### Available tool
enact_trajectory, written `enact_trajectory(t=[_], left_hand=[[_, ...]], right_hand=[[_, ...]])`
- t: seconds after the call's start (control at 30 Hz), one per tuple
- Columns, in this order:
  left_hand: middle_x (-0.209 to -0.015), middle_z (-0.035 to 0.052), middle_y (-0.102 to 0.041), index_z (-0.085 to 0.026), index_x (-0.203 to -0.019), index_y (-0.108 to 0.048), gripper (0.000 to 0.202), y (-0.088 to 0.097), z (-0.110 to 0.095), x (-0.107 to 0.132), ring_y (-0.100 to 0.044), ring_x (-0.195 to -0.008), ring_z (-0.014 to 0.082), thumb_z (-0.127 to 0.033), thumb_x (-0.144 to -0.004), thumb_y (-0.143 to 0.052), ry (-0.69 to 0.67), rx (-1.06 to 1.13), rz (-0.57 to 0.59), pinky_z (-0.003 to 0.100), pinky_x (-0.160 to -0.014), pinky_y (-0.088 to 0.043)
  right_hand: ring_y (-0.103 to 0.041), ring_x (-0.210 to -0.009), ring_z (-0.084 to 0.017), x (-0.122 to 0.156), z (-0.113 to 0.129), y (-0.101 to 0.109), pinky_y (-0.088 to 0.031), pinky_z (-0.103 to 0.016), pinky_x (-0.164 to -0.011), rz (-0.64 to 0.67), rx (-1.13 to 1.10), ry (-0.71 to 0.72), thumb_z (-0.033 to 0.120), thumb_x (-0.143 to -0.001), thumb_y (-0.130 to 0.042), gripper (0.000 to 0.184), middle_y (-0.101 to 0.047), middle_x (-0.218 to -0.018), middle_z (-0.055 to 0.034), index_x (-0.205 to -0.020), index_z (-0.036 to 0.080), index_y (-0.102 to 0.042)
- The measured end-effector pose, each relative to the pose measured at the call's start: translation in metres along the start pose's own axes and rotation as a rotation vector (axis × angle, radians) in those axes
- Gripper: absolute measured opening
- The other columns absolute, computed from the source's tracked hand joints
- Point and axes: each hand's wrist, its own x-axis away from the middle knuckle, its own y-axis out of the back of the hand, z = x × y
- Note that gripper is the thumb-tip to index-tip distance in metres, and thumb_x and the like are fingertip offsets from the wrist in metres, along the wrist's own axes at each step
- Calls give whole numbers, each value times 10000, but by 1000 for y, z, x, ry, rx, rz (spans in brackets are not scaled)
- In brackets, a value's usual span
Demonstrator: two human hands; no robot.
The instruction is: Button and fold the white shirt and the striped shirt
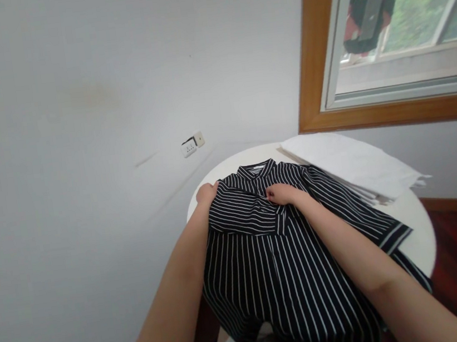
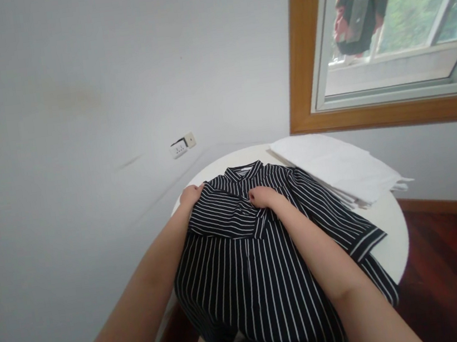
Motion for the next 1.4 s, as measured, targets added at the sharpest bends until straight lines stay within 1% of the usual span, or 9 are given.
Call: enact_trajectory(t=[0.23,0.53,0.67,0.77,0.83,0.93,1.07,1.27,1.4], left_hand=[[-1051,167,-675,-162,-1034,-629,498,-7,0,-1,-624,-1012,294,-472,-946,-249,56,-26,-108,370,-780,-475],[-948,155,-687,-148,-1164,-519,488,-12,2,8,-640,-935,313,-503,-923,-288,54,-47,-163,398,-766,-467],[-1105,187,-629,-126,-1235,-471,463,-2,-5,12,-577,-1051,330,-432,-906,-361,-19,-66,-273,428,-844,-445],[-1254,194,-547,-131,-1272,-471,425,3,-9,19,-480,-1187,334,-317,-911,-345,-143,-111,-374,461,-946,-390],[-1316,169,-518,-139,-1270,-499,425,0,-8,26,-444,-1238,303,-291,-924,-305,-271,-129,-315,436,-1009,-354],[-1431,141,-433,-121,-1312,-492,498,-13,1,36,-349,-1340,262,-375,-947,-268,-423,-170,-111,387,-1100,-271],[-1524,122,-290,-138,-1438,-352,632,-30,14,39,-227,-1414,263,-507,-944,-218,-351,-203,51,410,-1138,-198],[-1553,119,-204,-191,-1481,-272,662,-26,15,37,-170,-1432,279,-552,-934,-177,-325,-205,109,461,-1142,-171],[-1551,125,-209,-176,-1478,-273,611,-13,6,46,-146,-1436,287,-469,-946,-213,-316,-228,86,506,-1143,-143]], right_hand=[[-634,-1011,-255,-7,4,-13,-461,-333,-806,-123,28,-189,327,-958,-345,378,-665,-1120,-164,-1092,144,-647],[-638,-954,-269,-5,11,-22,-447,-338,-780,-256,91,-353,350,-942,-415,355,-683,-1003,-191,-1038,109,-657],[-537,-1077,-275,-2,16,-20,-378,-390,-906,-433,146,-199,380,-955,-373,364,-641,-1094,-170,-1067,150,-631],[-432,-1215,-265,-2,22,-26,-272,-424,-1031,-425,96,5,479,-961,-316,450,-572,-1259,-132,-1173,207,-605],[-330,-1324,-261,-3,24,-34,-185,-461,-1093,-362,41,74,555,-948,-284,521,-471,-1404,-86,-1297,259,-533],[-206,-1409,-269,-7,24,-46,-99,-534,-1119,-221,-35,80,658,-910,-227,642,-300,-1528,-45,-1421,305,-389],[-156,-1431,-275,-9,22,-51,-61,-555,-1127,-152,-71,65,715,-876,-196,720,-221,-1556,-43,-1457,308,-322],[-142,-1437,-246,-8,25,-50,-68,-537,-1135,-254,-99,55,692,-892,-223,667,-231,-1554,-30,-1434,328,-359],[-106,-1444,-231,-9,19,-38,-134,-507,-1132,-386,-185,-91,602,-941,-225,577,-178,-1569,-31,-1430,327,-359]])
